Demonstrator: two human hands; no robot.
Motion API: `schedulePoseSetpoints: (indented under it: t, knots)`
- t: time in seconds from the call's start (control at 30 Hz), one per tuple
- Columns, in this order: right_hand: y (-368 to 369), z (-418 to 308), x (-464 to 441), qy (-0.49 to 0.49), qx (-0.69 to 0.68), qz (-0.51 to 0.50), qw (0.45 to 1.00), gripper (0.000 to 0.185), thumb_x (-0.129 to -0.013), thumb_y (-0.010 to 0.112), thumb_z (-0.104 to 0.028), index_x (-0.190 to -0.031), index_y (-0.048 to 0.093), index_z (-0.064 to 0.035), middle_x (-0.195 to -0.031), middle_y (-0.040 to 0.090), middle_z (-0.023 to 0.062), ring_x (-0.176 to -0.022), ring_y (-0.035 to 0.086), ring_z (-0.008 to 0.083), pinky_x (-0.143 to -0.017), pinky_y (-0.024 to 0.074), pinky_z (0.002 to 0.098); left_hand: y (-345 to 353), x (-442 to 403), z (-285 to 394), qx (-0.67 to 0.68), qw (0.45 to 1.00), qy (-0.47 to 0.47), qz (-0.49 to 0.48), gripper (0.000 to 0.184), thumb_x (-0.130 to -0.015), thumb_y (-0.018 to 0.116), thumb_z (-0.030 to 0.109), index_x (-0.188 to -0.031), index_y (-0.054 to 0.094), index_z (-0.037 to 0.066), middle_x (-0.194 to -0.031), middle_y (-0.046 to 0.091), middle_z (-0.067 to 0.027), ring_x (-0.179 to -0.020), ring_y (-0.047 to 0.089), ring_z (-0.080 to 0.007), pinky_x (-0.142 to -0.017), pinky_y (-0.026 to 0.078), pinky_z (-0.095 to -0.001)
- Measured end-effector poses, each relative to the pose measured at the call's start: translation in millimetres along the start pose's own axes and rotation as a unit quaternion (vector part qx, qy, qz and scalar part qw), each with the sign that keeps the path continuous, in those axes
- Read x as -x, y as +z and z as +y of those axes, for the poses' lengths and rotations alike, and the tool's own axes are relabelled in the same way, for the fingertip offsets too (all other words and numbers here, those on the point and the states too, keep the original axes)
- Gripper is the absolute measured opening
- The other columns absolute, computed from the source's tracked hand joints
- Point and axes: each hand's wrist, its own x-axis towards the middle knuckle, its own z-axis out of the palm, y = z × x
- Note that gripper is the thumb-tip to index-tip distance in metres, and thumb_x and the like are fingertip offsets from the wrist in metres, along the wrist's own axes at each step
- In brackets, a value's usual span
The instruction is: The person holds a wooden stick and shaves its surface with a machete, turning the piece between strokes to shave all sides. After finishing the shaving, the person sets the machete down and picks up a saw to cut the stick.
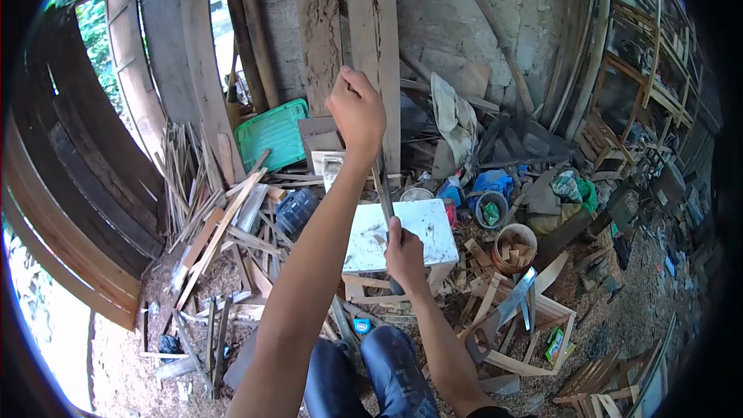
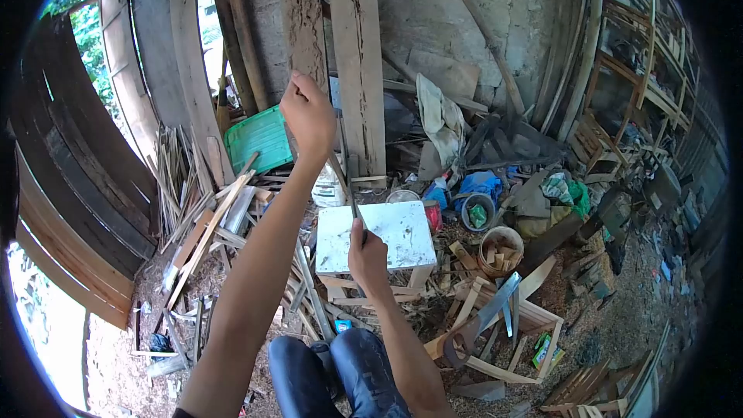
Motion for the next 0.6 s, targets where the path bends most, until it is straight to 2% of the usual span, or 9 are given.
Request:
schedulePoseSetpoints:
  t: [0.03, 0.07, 0.1, 0.17, 0.33, 0.4, 0.43, 0.5, 0.6]
  knots:
    - [4.7, 15.8, -3.9, -0.087, 0.043, 0.053, 0.994, 0.062, -0.093, 0.039, -0.049, -0.059, 0.050, 0.0021, -0.043, 0.047, 0.0086, -0.037, 0.050, 0.0220, -0.038, 0.0406, 0.0361, -0.2, 1.8, -0.2, 0.012, 1.000, -0.003, -0.009, 0.044, -0.095, 0.035, 0.023, -0.062, 0.041, -0.005, -0.049, 0.039, -0.0154, -0.048, 0.032, -0.0215, -0.049, 0.030, -0.0396]
    - [11.6, 48.0, -15.6, -0.079, 0.111, 0.054, 0.989, 0.060, -0.093, 0.039, -0.048, -0.057, 0.048, -0.0009, -0.044, 0.047, 0.0057, -0.033, 0.047, 0.0169, -0.033, 0.0379, 0.0308, -1.7, 3.2, -2.4, 0.010, 1.000, -0.008, -0.007, 0.044, -0.095, 0.035, 0.023, -0.062, 0.041, -0.005, -0.049, 0.039, -0.0154, -0.048, 0.032, -0.0215, -0.049, 0.030, -0.0396]
    - [8.1, 46.3, -7.1, -0.073, 0.113, 0.052, 0.990, 0.060, -0.093, 0.039, -0.048, -0.057, 0.048, -0.0009, -0.044, 0.047, 0.0057, -0.033, 0.047, 0.0169, -0.033, 0.0379, 0.0308, -4.1, 3.9, -5.1, -0.008, 1.000, 0.007, 0.000, 0.044, -0.095, 0.035, 0.023, -0.062, 0.041, -0.005, -0.049, 0.039, -0.0143, -0.048, 0.033, -0.0202, -0.049, 0.031, -0.0388]
    - [-0.2, 29.9, -9.3, 0.148, -0.069, -0.064, 0.985, 0.061, -0.093, 0.038, -0.049, -0.060, 0.050, 0.0007, -0.045, 0.048, 0.0064, -0.035, 0.049, 0.0183, -0.034, 0.0396, 0.0330, -4.8, -7.3, -6.1, -0.019, 0.999, 0.030, 0.014, 0.044, -0.095, 0.035, 0.024, -0.062, 0.041, -0.005, -0.049, 0.039, -0.0132, -0.049, 0.033, -0.0188, -0.049, 0.031, -0.0381]
    - [-8.7, 0.5, 3.3, 0.037, 0.043, -0.072, 0.996, 0.067, -0.093, 0.036, -0.052, -0.061, 0.053, 0.0046, -0.047, 0.052, 0.0118, -0.038, 0.053, 0.0225, -0.040, 0.0444, 0.0363, -8.1, -7.7, -22.7, 0.018, 0.999, 0.038, 0.033, 0.044, -0.096, 0.034, 0.024, -0.062, 0.040, -0.005, -0.050, 0.039, -0.0114, -0.050, 0.034, -0.0165, -0.049, 0.032, -0.0359]
    - [14.7, 65.7, -6.3, -0.099, 0.175, 0.069, 0.977, 0.064, -0.094, 0.035, -0.051, -0.060, 0.049, 0.0007, -0.047, 0.049, 0.0073, -0.036, 0.050, 0.0169, -0.035, 0.0384, 0.0313, -12.4, -5.5, -22.2, -0.004, 0.999, 0.044, 0.029, 0.044, -0.096, 0.035, 0.025, -0.063, 0.042, -0.005, -0.050, 0.040, -0.0111, -0.051, 0.035, -0.0151, -0.049, 0.031, -0.0358]
    - [17.6, 102.6, -19.4, 0.006, 0.095, 0.012, 0.995, 0.064, -0.093, 0.035, -0.053, -0.059, 0.048, -0.0001, -0.046, 0.047, 0.0065, -0.036, 0.048, 0.0168, -0.035, 0.0388, 0.0310, -15.8, -3.9, -20.9, -0.007, 0.999, 0.045, 0.029, 0.044, -0.096, 0.035, 0.025, -0.063, 0.042, -0.005, -0.050, 0.040, -0.0111, -0.051, 0.035, -0.0151, -0.049, 0.031, -0.0358]
    - [4.4, 45.9, -0.2, 0.140, -0.029, -0.061, 0.988, 0.064, -0.093, 0.036, -0.054, -0.058, 0.047, -0.0010, -0.045, 0.046, 0.0056, -0.035, 0.047, 0.0170, -0.035, 0.0383, 0.0308, -20.8, -6.9, -16.7, 0.001, 0.999, 0.013, 0.040, 0.040, -0.093, 0.037, 0.020, -0.065, 0.047, -0.007, -0.055, 0.047, -0.0249, -0.050, 0.047, -0.0392, -0.051, 0.034, -0.0449]
    - [-7.1, 13.3, 8.1, 0.083, 0.007, -0.087, 0.993, 0.069, -0.093, 0.035, -0.054, -0.054, 0.047, 0.0011, -0.044, 0.048, 0.0095, -0.036, 0.051, 0.0208, -0.036, 0.0404, 0.0340, -23.4, -5.4, -18.5, 0.000, 0.999, 0.002, 0.035, 0.042, -0.094, 0.037, 0.020, -0.063, 0.047, -0.008, -0.054, 0.046, -0.0250, -0.050, 0.046, -0.0400, -0.051, 0.034, -0.0454]
